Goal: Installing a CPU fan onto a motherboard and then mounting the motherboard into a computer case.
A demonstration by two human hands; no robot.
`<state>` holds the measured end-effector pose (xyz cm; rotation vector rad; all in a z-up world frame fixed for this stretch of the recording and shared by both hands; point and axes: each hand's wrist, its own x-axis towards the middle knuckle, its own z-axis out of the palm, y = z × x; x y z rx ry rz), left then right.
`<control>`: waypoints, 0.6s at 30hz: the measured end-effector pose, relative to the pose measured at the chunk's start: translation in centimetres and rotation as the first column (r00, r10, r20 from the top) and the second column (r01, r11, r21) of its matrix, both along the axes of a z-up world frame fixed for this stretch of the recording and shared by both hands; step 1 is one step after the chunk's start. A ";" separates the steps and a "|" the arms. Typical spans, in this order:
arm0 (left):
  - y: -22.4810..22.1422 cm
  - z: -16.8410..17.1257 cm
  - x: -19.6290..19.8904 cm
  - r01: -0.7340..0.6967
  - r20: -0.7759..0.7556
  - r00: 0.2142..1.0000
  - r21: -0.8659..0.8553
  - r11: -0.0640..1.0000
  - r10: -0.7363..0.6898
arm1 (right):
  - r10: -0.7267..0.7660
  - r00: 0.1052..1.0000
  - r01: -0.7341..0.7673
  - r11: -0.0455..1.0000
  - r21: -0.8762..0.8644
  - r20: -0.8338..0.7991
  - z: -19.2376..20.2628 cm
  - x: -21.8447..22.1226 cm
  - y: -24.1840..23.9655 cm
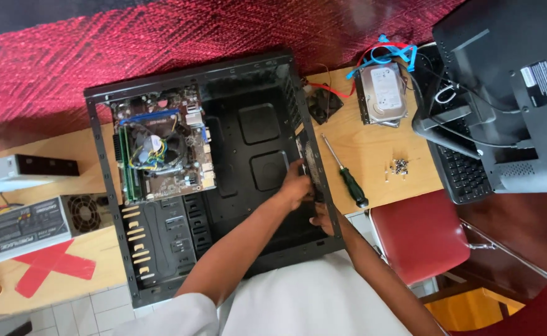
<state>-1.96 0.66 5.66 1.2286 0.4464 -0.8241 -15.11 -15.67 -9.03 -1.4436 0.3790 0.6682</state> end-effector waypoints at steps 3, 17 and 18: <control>-0.7 -2.6 -0.8 -0.021 0.004 1.000 -0.010 1.000 0.021 | 0.013 1.000 -0.014 1.000 -0.022 -0.017 2.2 0.6 0.2; 0.2 -2.1 -2.0 -0.059 0.098 0.993 -0.035 0.998 0.062 | 0.084 0.993 -0.037 0.884 -0.465 0.080 8.0 2.8 1.2; -0.1 -3.1 -2.7 0.029 0.131 0.991 -0.010 1.000 -0.027 | 0.072 0.994 -0.022 0.861 -0.508 0.079 10.1 2.5 1.7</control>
